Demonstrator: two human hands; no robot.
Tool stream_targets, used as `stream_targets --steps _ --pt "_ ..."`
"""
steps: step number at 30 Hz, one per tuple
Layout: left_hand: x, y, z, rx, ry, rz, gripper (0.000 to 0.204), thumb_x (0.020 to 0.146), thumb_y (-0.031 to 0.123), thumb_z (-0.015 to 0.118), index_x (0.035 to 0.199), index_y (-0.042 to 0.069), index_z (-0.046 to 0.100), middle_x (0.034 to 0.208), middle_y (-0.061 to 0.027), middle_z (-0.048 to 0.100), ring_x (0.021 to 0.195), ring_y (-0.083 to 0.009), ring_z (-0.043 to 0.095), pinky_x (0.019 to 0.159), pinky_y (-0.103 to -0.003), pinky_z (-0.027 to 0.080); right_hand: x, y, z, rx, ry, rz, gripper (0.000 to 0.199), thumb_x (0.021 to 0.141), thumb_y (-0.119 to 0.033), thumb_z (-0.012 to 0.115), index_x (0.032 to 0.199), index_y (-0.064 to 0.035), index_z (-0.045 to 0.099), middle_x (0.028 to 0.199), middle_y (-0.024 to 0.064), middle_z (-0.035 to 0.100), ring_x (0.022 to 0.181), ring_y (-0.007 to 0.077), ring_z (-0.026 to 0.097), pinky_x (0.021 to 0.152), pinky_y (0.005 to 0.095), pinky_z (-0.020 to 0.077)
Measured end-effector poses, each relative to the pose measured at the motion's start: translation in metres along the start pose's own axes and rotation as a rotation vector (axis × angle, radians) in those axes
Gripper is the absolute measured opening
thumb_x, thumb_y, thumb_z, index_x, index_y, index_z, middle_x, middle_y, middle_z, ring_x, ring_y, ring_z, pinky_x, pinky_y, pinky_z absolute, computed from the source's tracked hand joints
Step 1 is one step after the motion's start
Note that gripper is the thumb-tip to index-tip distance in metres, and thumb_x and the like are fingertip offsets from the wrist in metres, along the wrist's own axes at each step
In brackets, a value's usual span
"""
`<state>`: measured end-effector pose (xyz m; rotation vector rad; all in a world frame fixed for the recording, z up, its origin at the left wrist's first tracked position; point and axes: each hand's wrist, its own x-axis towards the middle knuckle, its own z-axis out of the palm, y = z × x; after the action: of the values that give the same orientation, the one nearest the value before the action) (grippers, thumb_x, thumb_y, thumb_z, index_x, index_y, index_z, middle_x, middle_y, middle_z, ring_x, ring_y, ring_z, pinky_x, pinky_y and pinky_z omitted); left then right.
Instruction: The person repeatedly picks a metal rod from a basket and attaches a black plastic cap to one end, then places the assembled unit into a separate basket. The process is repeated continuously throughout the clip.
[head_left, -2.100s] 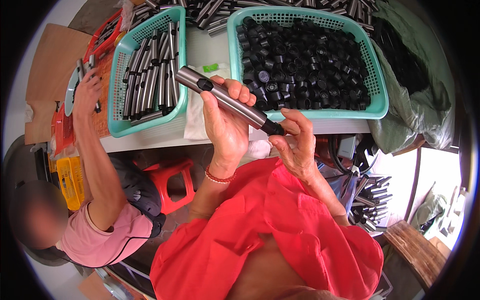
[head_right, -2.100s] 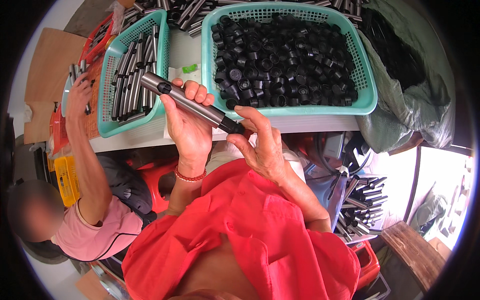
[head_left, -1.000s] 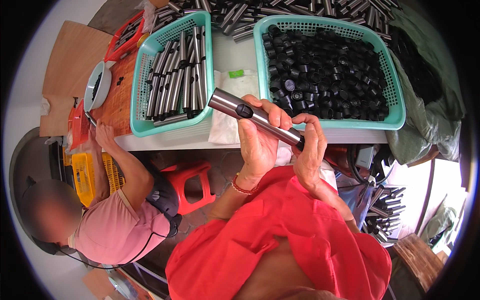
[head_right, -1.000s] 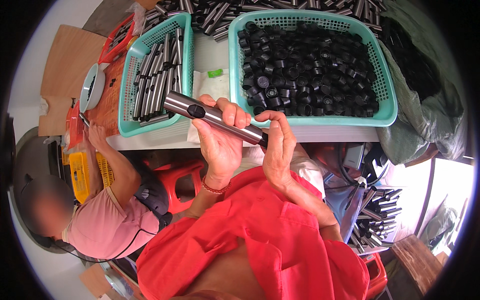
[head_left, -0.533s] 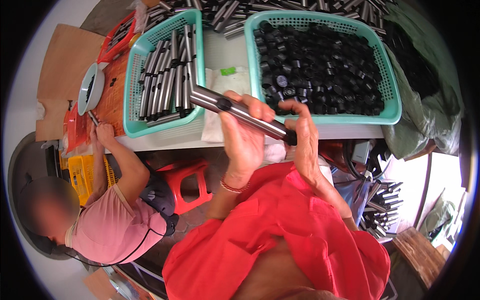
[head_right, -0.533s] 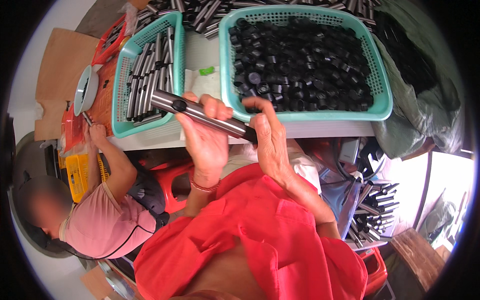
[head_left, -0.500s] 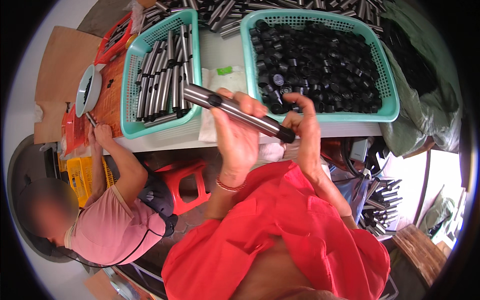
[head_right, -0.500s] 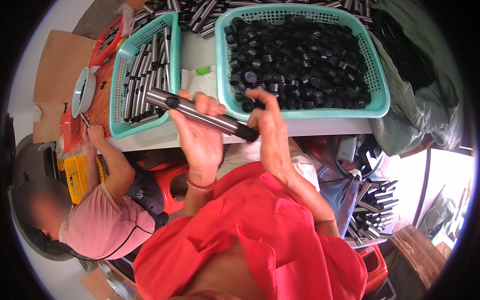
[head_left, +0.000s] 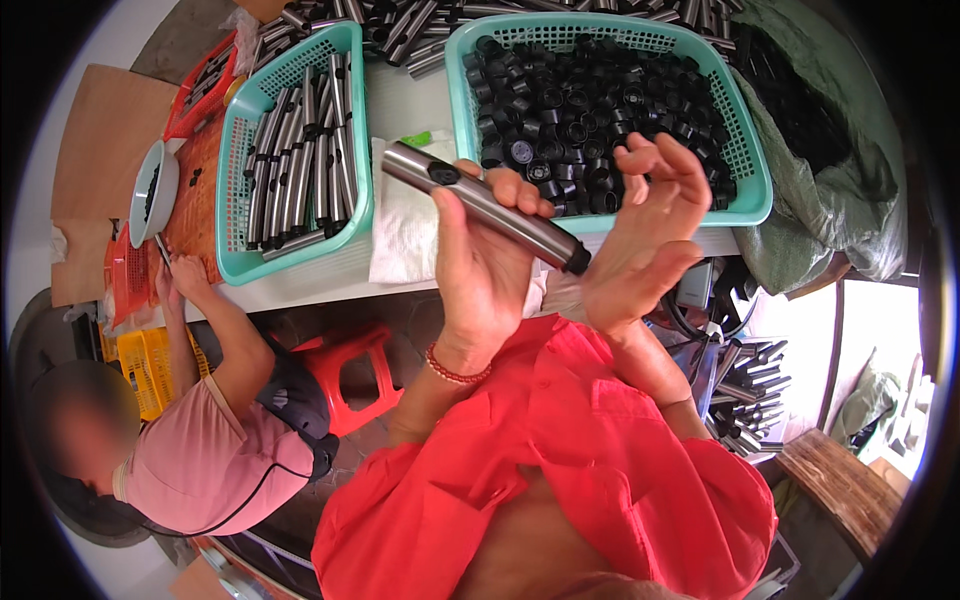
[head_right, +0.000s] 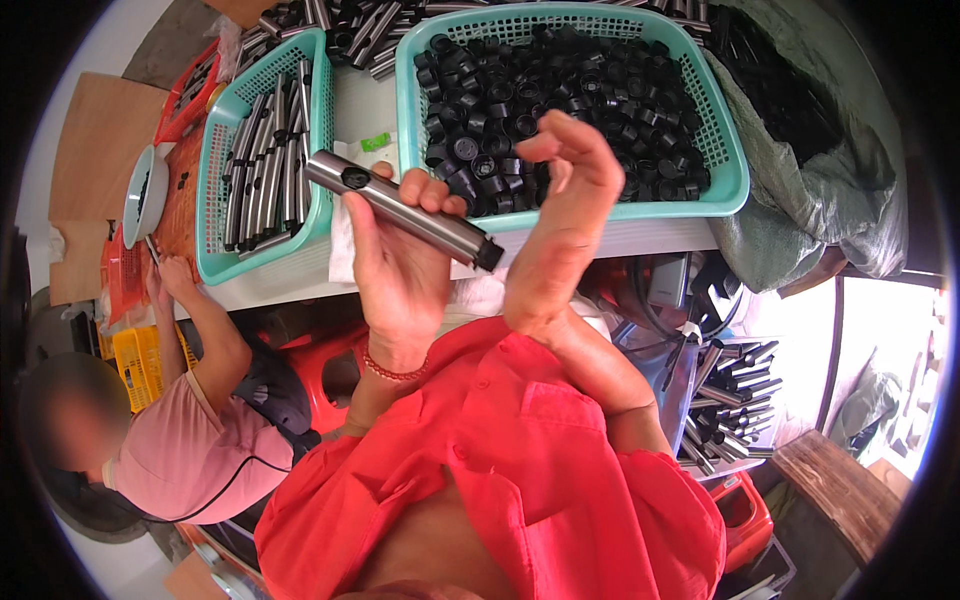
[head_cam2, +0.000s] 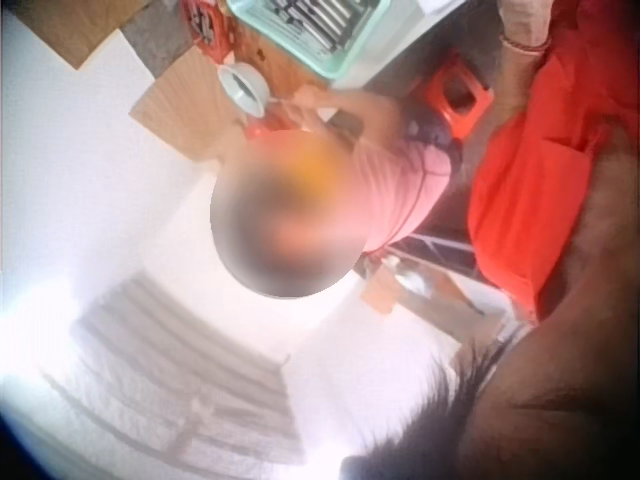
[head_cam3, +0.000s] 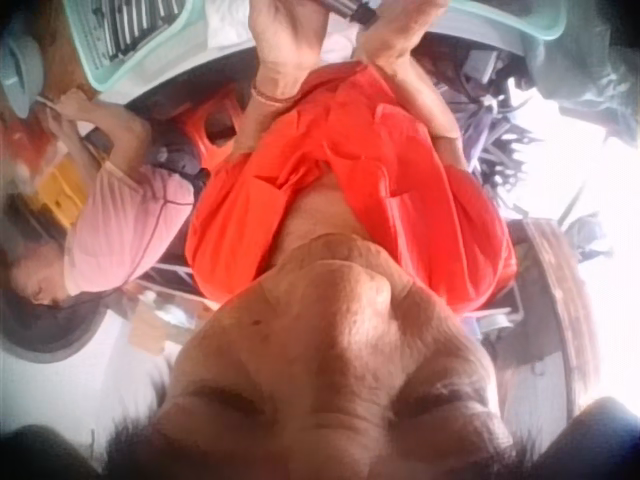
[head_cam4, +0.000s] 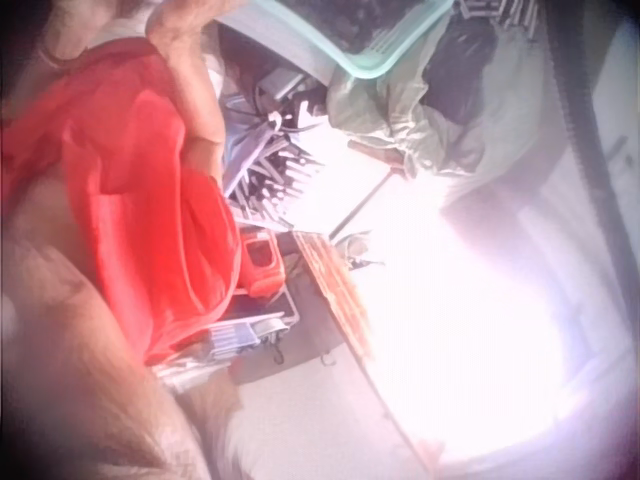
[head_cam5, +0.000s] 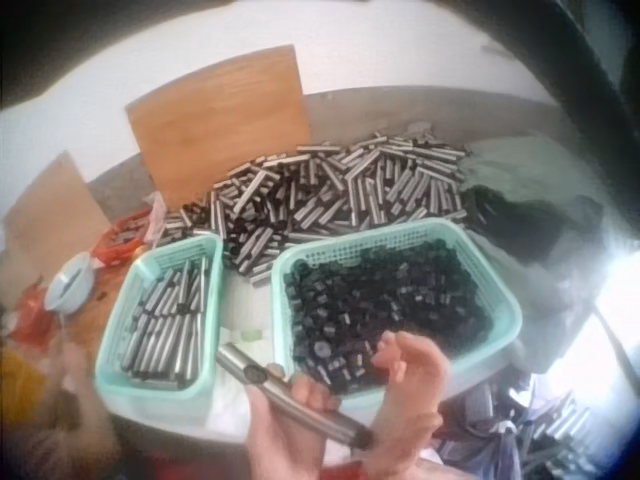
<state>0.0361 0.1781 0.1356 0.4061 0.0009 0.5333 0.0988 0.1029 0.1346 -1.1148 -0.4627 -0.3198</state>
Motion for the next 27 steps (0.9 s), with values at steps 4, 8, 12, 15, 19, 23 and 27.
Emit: stream_targets --steps 4,8,12,15,19,23,27 --pt "0.004 0.013 -0.008 0.036 -0.005 0.017 0.032 0.099 0.030 0.040 0.121 0.007 0.041 0.098 -0.0075 0.044 0.095 -0.0210 0.043 0.095 -0.040 0.036 0.006 0.008 -0.023 -0.056 0.034 0.000 0.072 0.092 -0.063 0.029 0.125 -0.0001 0.041 0.106 0.0107 0.050 0.112 0.0238 0.045 0.100 0.0419 0.0312" --pt "0.008 0.017 -0.018 0.075 -0.040 -0.011 0.032 0.098 0.018 0.042 0.127 0.006 0.038 0.109 -0.0118 0.051 0.110 -0.0265 0.050 0.103 -0.047 0.036 0.002 0.014 -0.032 -0.037 0.020 0.065 0.064 0.095 -0.057 0.029 0.121 -0.0005 0.045 0.106 0.0100 0.051 0.112 0.0228 0.046 0.100 0.0412 0.0329" --pt "0.004 0.017 -0.013 0.260 0.008 0.032 0.031 0.095 0.013 0.051 0.122 0.005 0.040 0.112 -0.0168 0.056 0.107 -0.0294 0.058 0.093 -0.046 0.049 0.000 0.018 -0.034 0.073 -0.034 0.207 0.059 0.096 -0.053 0.030 0.119 -0.0012 0.047 0.106 0.0093 0.050 0.111 0.0217 0.046 0.099 0.0407 0.0350" --pt "0.002 0.019 -0.015 0.339 0.049 0.059 0.030 0.091 0.013 0.058 0.116 0.003 0.044 0.106 -0.0173 0.060 0.101 -0.0301 0.062 0.086 -0.043 0.054 0.003 0.016 -0.033 0.145 -0.028 0.243 0.061 0.096 -0.055 0.030 0.117 -0.0013 0.047 0.106 0.0092 0.050 0.111 0.0216 0.046 0.097 0.0426 0.0368" --pt "0.006 0.034 -0.030 0.365 0.098 0.110 0.032 0.090 0.016 0.061 0.114 0.001 0.048 0.102 -0.0157 0.062 0.100 -0.0295 0.062 0.088 -0.042 0.053 0.027 -0.002 -0.039 0.134 0.120 0.089 0.065 0.095 -0.058 0.025 0.118 -0.0004 0.047 0.108 0.0100 0.048 0.106 0.0193 0.047 0.095 0.0410 0.0374" --pt "0.010 0.042 -0.043 0.412 0.119 0.069 0.036 0.088 0.013 0.063 0.119 0.000 0.046 0.105 -0.0151 0.062 0.101 -0.0289 0.062 0.090 -0.041 0.052 0.038 -0.013 -0.049 0.048 0.300 -0.078 0.065 0.096 -0.057 0.020 0.121 -0.0014 0.043 0.113 0.0117 0.050 0.110 0.0231 0.047 0.098 0.0456 0.0362" --pt "-0.002 -0.007 -0.012 0.232 0.101 0.088 0.033 0.088 0.008 0.063 0.115 0.000 0.046 0.105 -0.0148 0.061 0.101 -0.0302 0.062 0.091 -0.043 0.051 -0.001 0.020 0.002 -0.163 -0.068 -0.040 0.075 0.091 -0.065 0.027 0.127 0.0001 0.038 0.120 0.0118 0.045 0.113 0.0207 0.043 0.099 0.0383 0.0310"
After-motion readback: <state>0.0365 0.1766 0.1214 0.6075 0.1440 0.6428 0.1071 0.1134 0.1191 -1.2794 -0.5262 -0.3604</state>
